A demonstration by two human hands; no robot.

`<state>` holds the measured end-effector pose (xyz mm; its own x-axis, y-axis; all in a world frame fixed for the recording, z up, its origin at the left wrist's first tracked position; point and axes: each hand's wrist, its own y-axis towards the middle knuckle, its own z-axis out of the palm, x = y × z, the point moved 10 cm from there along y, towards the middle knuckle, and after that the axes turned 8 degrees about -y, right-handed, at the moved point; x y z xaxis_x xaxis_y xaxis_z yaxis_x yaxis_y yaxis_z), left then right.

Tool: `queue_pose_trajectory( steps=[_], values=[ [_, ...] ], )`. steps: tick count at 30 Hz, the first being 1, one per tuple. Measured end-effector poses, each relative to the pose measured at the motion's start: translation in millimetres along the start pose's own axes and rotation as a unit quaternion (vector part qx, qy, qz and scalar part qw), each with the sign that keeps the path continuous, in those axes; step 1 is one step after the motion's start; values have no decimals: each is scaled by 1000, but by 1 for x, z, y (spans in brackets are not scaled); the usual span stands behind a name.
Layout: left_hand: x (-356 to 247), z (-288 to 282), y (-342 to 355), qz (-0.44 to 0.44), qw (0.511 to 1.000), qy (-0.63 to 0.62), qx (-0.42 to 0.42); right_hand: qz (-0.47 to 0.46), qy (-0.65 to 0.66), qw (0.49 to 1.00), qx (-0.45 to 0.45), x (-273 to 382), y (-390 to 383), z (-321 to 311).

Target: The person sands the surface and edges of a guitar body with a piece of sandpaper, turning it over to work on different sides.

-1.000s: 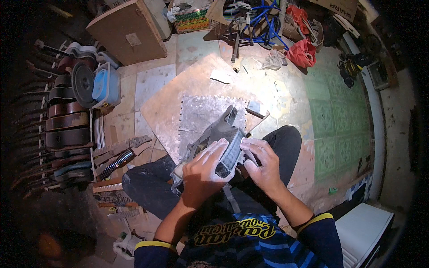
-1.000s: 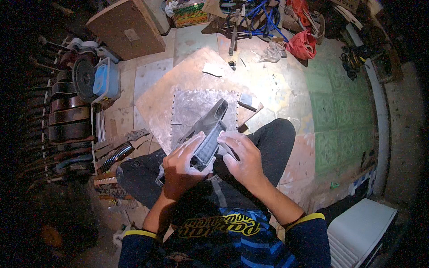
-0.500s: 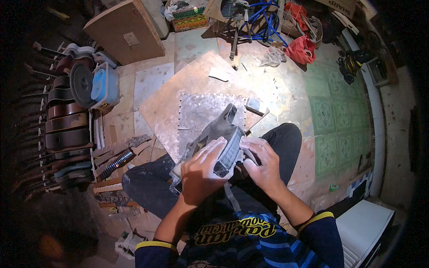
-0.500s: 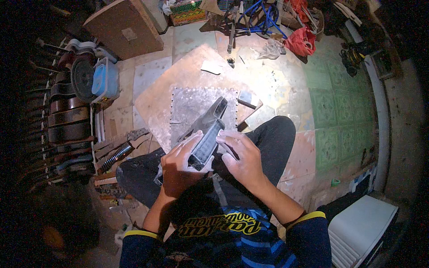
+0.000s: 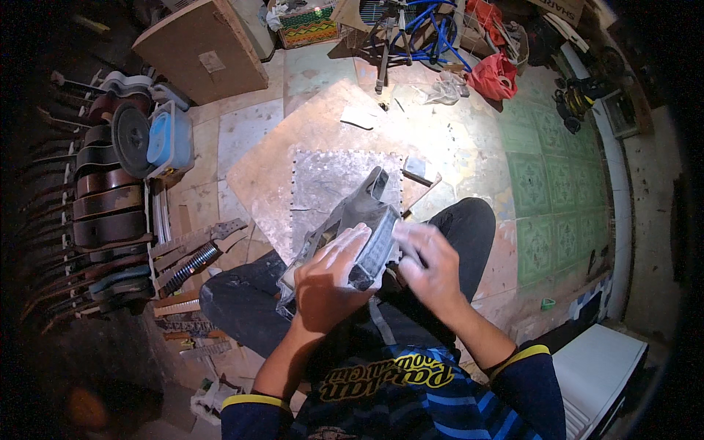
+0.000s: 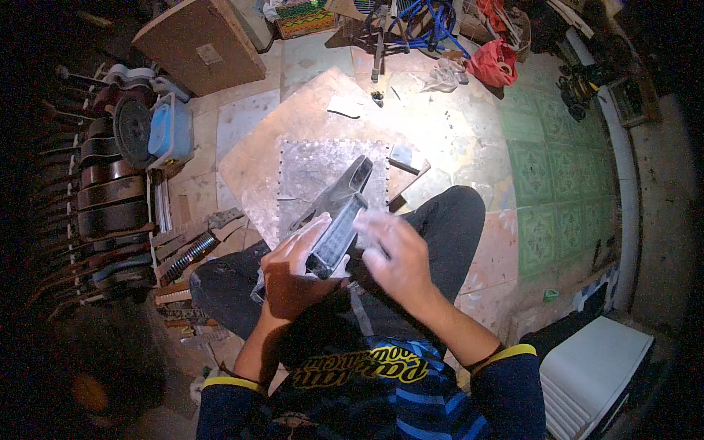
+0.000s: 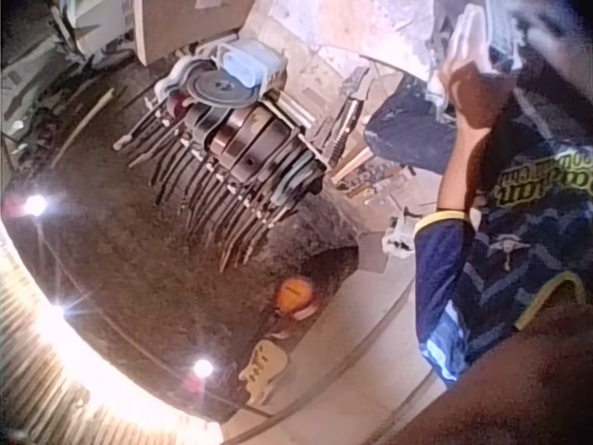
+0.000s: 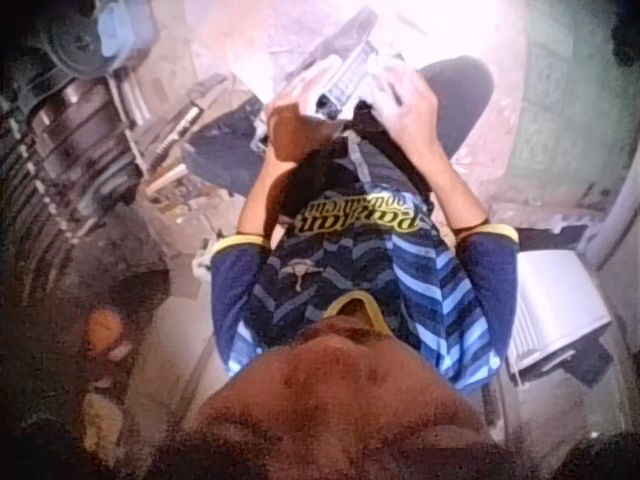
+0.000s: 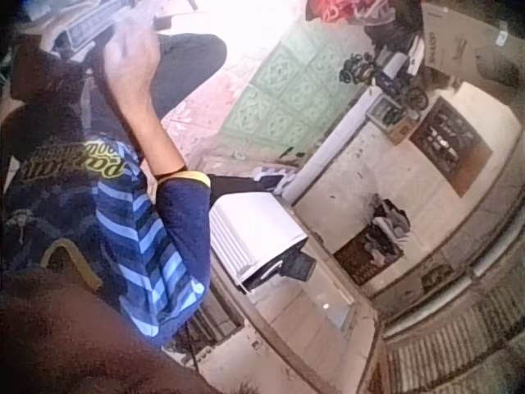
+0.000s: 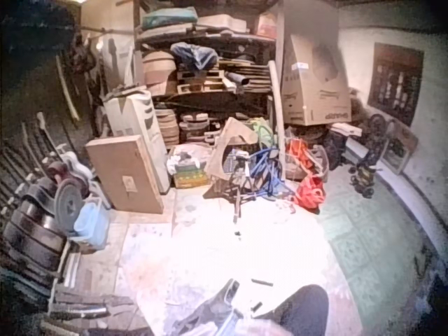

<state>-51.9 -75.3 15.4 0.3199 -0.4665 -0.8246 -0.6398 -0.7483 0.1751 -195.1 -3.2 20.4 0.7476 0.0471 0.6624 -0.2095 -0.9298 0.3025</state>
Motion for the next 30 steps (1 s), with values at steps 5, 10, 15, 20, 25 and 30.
queue_pose_trajectory(
  steps=[5,10,15,20,25,30],
  values=[
    [4,1,-2,-1,1000,-18,-3,-35,42,998,29,30,-19,4],
    [-1,0,0,2,1000,-15,-12,-17,-12,1000,-5,11,-3,0],
    [1,0,0,2,1000,-8,-12,-21,-41,999,-8,4,4,0],
    [0,-6,3,-17,999,-36,-2,-11,27,999,36,40,-11,5],
    [2,0,0,-5,1000,-19,-1,-8,-30,999,-10,5,8,5],
    [-3,2,-1,8,1000,-6,-1,-32,-41,998,-18,13,7,3]
  ],
)
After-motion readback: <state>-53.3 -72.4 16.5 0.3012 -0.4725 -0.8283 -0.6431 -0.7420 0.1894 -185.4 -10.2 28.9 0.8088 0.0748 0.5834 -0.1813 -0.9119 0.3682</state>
